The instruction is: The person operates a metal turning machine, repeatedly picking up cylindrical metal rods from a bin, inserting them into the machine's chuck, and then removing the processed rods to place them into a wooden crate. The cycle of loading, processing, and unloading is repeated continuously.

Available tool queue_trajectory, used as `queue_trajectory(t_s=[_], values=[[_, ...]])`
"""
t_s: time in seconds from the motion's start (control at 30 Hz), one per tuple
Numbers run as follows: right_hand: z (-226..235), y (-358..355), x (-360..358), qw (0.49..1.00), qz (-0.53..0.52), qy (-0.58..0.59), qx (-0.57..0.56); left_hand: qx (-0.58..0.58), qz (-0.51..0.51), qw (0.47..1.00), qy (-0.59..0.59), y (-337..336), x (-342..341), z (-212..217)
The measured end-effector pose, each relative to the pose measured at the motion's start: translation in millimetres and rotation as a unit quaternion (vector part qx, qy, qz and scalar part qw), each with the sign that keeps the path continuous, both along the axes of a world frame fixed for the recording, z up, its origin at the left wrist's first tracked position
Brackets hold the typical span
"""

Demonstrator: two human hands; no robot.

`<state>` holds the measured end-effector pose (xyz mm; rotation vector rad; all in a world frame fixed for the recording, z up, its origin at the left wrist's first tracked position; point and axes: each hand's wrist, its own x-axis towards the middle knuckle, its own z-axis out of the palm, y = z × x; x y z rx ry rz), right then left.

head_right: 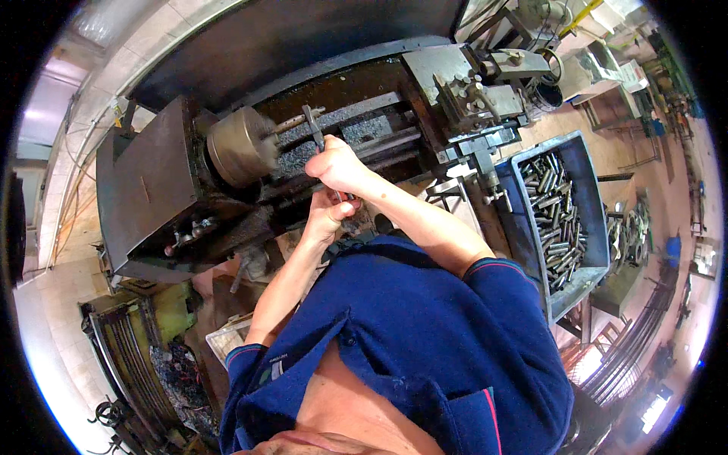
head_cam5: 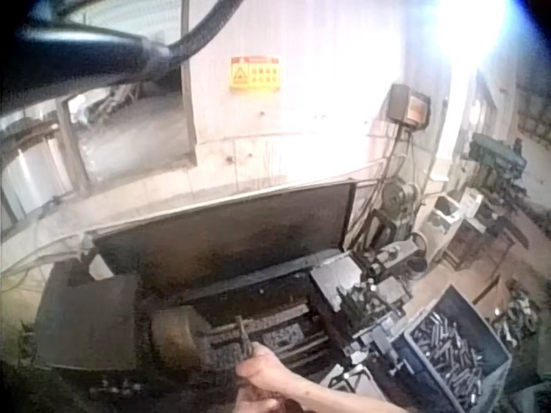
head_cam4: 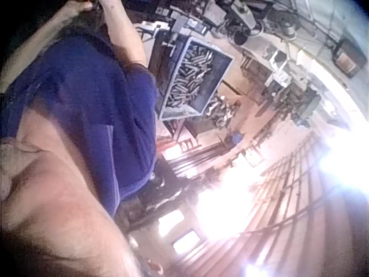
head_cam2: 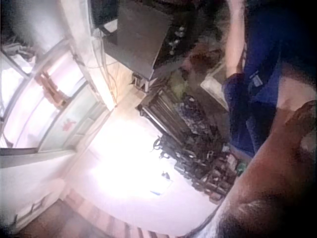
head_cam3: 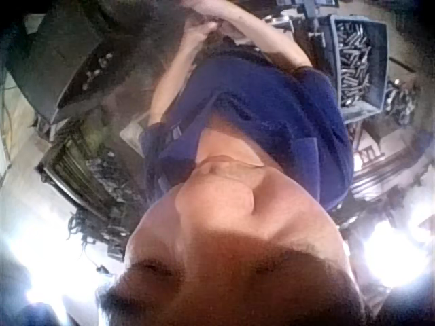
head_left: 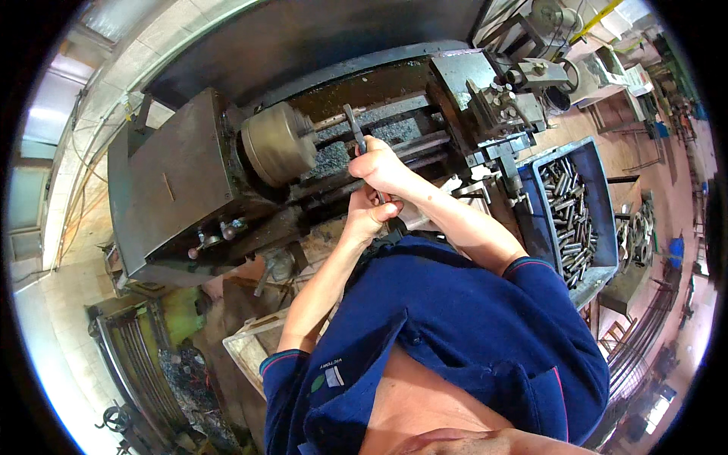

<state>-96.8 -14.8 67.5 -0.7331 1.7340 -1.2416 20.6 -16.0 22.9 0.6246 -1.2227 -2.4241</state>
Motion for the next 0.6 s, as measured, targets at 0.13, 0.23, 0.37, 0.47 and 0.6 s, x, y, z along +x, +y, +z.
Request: queue_trajectory(t_s=[0.13,0.23,0.37,0.47,0.6], values=[[-12,8,-10,0.998,-0.005,0.064,-0.019,-0.011,0.005,1.000,0.025,6,-15,-1],[-43,16,-28,0.990,-0.065,0.106,-0.067,-0.007,-0.048,0.999,0.025,6,-24,5],[-12,38,-30,0.984,-0.164,-0.036,-0.066,-0.045,-0.133,0.990,0.022,3,-31,0],[7,70,-21,0.959,-0.233,-0.060,-0.147,-0.207,-0.139,0.968,0.001,17,-37,8],[16,130,-2,0.948,-0.260,-0.062,-0.172,-0.455,-0.138,0.878,-0.053,42,-33,15]])
